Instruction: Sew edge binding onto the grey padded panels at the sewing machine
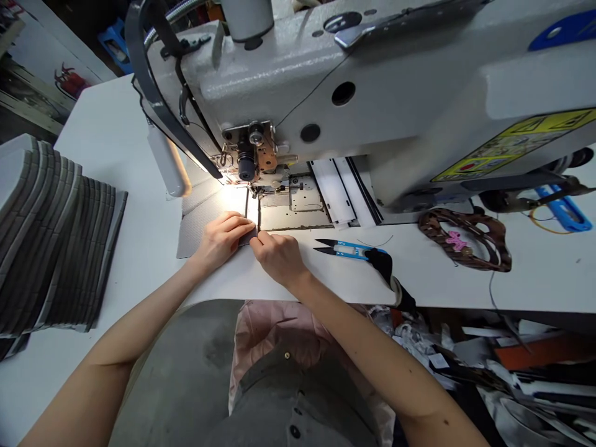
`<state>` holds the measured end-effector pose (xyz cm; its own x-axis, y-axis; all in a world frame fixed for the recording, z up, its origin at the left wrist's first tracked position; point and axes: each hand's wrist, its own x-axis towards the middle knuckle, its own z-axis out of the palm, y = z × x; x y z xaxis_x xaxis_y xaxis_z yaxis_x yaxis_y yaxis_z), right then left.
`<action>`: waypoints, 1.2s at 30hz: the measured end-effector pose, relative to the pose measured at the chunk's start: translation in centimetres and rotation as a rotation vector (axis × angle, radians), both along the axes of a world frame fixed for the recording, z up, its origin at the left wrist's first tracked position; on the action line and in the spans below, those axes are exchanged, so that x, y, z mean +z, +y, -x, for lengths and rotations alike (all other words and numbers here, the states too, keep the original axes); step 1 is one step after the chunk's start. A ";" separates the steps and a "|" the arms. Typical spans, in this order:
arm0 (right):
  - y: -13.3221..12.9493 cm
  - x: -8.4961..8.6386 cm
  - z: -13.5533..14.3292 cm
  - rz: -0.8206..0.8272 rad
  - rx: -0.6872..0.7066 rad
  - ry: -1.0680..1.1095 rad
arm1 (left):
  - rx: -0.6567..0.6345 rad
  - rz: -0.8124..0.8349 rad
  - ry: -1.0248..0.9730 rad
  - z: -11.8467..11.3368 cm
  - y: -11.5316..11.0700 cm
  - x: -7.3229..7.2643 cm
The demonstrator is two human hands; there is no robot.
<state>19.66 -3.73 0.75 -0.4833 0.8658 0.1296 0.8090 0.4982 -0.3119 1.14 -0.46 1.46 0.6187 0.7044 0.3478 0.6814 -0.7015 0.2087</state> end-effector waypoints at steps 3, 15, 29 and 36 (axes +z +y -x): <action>-0.2 0.3 0.0 0.055 0.016 -0.034 | -0.028 -0.036 0.018 0.1 -0.1 -0.1; 1.9 1.6 -0.3 0.090 0.024 -0.088 | 0.024 -0.069 0.070 -0.2 2.3 -0.9; 4.8 2.5 0.4 0.162 0.000 -0.239 | 0.100 -0.209 0.186 -0.4 4.3 -0.3; 5.6 2.1 0.8 0.154 -0.030 -0.235 | 0.048 -0.122 0.041 0.9 4.0 -1.0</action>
<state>18.83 1.88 2.87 -0.4580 0.8812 -0.1169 0.8819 0.4340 -0.1840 0.20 3.52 0.43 0.6007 0.6877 0.4077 0.7210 -0.6863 0.0954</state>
